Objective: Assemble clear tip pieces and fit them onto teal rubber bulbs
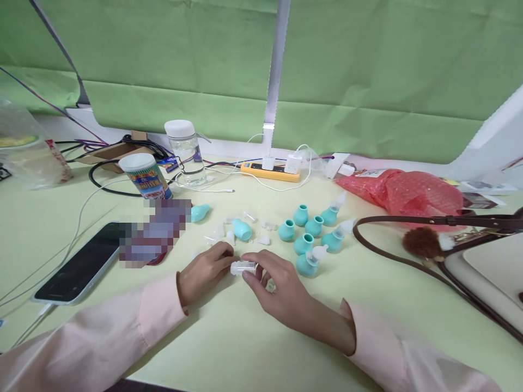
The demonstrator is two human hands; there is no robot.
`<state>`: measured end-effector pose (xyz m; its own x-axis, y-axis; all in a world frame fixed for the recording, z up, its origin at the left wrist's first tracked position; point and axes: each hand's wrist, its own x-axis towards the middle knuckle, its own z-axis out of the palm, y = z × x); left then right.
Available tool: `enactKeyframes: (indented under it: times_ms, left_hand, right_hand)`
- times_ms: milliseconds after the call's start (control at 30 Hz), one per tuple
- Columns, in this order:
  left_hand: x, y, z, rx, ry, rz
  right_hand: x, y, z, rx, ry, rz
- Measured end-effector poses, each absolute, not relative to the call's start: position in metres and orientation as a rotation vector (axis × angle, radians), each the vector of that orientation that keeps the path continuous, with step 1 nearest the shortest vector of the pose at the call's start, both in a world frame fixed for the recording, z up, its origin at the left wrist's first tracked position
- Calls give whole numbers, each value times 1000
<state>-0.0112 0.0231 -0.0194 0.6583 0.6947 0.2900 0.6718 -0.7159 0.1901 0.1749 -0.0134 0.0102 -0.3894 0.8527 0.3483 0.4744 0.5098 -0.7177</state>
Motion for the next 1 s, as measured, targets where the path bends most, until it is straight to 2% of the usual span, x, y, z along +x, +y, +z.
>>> enactKeyframes:
  times_ms: [133,233,400,533,733,1000]
  left_hand:
    - [-12,25,-15,2725,1227,569]
    - [-13,27,-15,2669,1244,629]
    - [-15,24,-13,2479,1215,923]
    - [-10,15,0,2028,1129,1105]
    - [-4,10,5,1358,1052,1027]
    - [-6,9,4,1168,1076,1062]
  right_hand:
    - [168,-13,7,-1216,-1534,1488]
    - [166,-9,5,-1189,-1291,1736]
    - [166,-8,3,-1072,-1058,1910]
    - [165,-10,3,-992,-926,1959]
    - [164,-12,2,-948,-1008,1975]
    - [164,-11,3,-863,-1038,1979]
